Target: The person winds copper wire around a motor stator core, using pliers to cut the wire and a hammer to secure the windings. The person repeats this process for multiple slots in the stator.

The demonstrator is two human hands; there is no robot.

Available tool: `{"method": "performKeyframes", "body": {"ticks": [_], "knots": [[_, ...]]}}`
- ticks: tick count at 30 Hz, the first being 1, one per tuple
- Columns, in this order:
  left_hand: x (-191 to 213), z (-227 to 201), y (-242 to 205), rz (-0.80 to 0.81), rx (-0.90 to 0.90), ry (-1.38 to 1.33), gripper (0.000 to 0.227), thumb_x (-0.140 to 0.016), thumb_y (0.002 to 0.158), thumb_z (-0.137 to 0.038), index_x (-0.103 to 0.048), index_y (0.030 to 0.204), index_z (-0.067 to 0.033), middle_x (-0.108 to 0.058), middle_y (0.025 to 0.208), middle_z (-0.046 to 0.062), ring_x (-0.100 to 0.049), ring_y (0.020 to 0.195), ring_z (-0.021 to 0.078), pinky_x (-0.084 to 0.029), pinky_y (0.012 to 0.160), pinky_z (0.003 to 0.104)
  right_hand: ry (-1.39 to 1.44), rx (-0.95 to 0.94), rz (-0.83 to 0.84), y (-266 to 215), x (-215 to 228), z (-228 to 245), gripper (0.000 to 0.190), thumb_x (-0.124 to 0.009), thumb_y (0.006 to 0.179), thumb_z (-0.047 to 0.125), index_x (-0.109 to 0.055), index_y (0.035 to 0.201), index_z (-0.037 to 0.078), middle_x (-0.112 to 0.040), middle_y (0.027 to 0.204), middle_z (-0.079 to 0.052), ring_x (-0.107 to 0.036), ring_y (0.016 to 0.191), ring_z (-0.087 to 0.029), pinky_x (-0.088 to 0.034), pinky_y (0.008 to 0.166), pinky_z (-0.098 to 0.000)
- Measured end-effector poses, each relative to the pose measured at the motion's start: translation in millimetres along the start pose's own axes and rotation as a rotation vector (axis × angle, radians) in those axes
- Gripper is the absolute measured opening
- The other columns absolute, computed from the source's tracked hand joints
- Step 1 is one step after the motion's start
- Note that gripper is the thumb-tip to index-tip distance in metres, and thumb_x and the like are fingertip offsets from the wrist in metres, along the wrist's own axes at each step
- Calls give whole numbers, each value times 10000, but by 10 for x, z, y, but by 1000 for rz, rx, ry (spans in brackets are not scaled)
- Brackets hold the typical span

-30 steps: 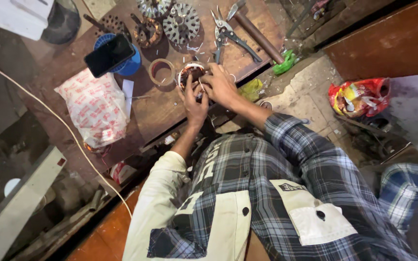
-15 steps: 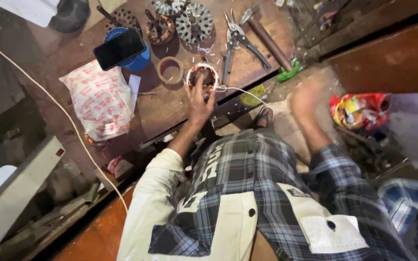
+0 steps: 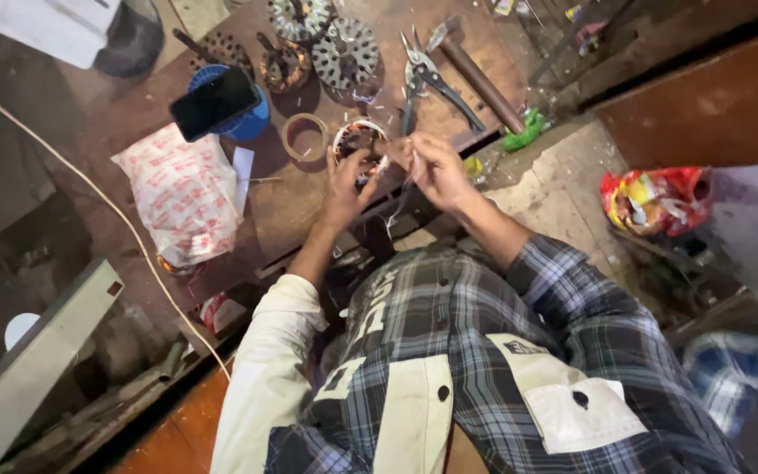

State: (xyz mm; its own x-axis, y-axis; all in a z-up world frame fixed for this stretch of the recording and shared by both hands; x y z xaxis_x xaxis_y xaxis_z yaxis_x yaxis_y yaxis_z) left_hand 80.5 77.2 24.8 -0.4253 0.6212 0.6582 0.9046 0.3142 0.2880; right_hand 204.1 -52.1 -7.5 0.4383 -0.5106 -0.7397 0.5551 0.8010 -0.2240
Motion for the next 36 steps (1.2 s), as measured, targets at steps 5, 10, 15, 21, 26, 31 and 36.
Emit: {"method": "performKeyframes", "body": {"ticks": [5, 10, 15, 21, 26, 31, 36], "knots": [[74, -53, 88, 20, 17, -16, 414, -766, 906, -151, -591, 1268, -51, -724, 1094, 88, -659, 1119, 300, -168, 1249, 634, -863, -3, 2, 65, 19, 49, 379, -560, 1092, 314, -671, 882, 19, -651, 732, -74, -596, 664, -199, -463, 616, -363], [130, -132, 66, -18, 39, -18, 232, -793, 908, -166, -703, 1111, -98, -726, 1022, 66, -669, 1042, 265, -196, 1247, 631, -1460, 363, -51, -110, -384, 200, 291, -600, 1012, 275, -700, 956, 7, -686, 846, -202, -673, 788, -374, -519, 708, -454], [122, -87, 167, -70, 87, -61, 150, -804, 877, -136, -771, 1023, -128, -719, 964, 74, -681, 1005, 258, -202, 1248, 612, -1378, -115, -166, 75, -59, -117, 307, -676, 888, 335, -770, 939, 47, -723, 796, -197, -722, 739, -317, -532, 688, -428], [81, 2, 76, -72, 135, -90, 148, -819, 853, -143, -786, 996, -128, -723, 943, 80, -690, 962, 246, -195, 1248, 607, -1451, -262, -259, -4, 263, -284, 489, -755, 895, 481, -777, 878, -7, -705, 761, -219, -680, 652, -307, -496, 653, -452], [53, 24, 186, -17, 138, -112, 123, -812, 876, -157, -785, 991, -123, -734, 906, 60, -688, 950, 243, -175, 1256, 609, -1404, 134, -184, -3, -95, 68, 367, -744, 897, 380, -765, 1017, 34, -724, 832, -184, -727, 722, -313, -552, 653, -426], [43, 66, 82, 29, 58, -129, 194, -793, 897, -148, -761, 1086, -117, -728, 1006, 79, -664, 1054, 267, -154, 1242, 607, -1671, 417, -122, -255, -634, 127, 204, -739, 932, 278, -767, 1001, 88, -731, 897, -146, -706, 793, -375, -556, 698, -470], [-20, 129, 85, 8, 37, -147, 236, -794, 869, -104, -757, 1102, -109, -699, 1034, 93, -651, 1080, 287, -136, 1241, 639, -1758, 317, -192, -115, -792, 163, 191, -750, 880, 293, -771, 943, 113, -730, 863, -136, -700, 757, -376, -544, 664, -490]]}}
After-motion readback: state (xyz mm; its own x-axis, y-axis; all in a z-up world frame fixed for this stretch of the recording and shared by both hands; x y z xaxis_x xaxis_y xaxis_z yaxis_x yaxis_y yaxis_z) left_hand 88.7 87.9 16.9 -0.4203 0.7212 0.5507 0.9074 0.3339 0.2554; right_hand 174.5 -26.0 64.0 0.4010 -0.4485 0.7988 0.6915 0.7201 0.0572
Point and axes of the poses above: each hand's wrist, its own y-axis towards the middle knuckle, its own x-axis out of the back of the hand, z = x × y, the point moved 10 cm from there along y, towards the middle knuckle
